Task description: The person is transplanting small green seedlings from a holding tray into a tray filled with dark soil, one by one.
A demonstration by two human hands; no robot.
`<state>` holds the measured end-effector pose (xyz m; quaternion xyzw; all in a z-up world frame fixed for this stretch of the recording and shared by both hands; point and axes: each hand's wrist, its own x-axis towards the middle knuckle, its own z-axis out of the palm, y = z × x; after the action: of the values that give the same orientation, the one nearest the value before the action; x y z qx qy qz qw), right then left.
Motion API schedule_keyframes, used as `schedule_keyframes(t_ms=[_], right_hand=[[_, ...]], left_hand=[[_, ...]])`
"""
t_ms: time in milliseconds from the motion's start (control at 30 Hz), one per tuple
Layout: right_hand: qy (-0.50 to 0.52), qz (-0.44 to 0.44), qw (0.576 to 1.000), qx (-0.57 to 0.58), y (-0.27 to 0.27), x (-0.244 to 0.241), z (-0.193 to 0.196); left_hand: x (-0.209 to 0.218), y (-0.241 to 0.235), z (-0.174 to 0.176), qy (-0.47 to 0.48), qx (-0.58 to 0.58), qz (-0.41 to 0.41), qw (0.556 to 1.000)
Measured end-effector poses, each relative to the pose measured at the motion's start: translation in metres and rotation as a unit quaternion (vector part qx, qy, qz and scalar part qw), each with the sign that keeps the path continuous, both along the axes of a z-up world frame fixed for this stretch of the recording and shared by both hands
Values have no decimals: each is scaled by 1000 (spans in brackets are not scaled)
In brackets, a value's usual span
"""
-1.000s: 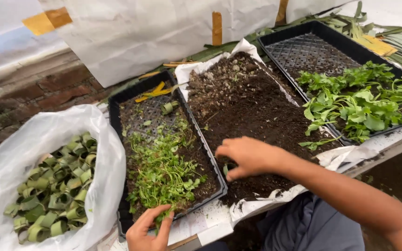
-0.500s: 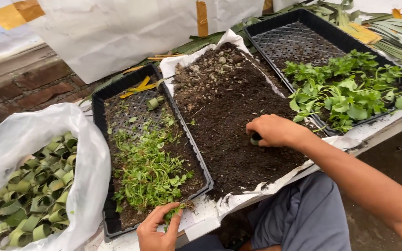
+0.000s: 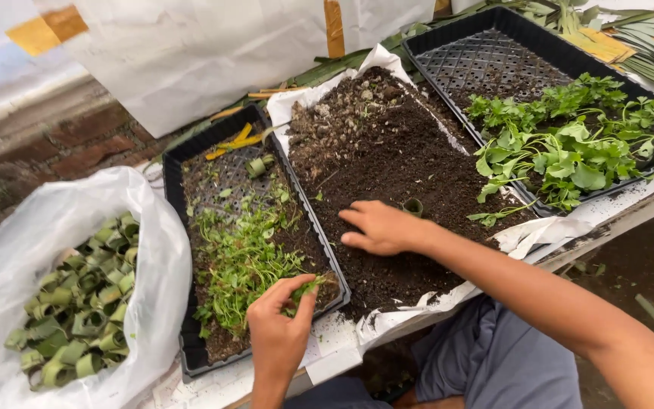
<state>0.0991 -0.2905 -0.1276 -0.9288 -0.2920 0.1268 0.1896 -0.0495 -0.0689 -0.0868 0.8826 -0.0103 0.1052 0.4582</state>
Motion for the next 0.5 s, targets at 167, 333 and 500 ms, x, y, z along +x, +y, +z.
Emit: schedule_keyframes(t_ms=[167, 333, 500], right_hand=[[-252, 89, 961, 72, 12, -10, -70], [-230, 111, 966, 46, -9, -20, -66], [-74, 55, 977, 195, -55, -18, 1]], left_hand=[[20, -9, 20, 9, -6, 4, 1000], [50, -30, 24, -25, 17, -18, 999], [109, -73, 26, -70, 7, -113, 991]])
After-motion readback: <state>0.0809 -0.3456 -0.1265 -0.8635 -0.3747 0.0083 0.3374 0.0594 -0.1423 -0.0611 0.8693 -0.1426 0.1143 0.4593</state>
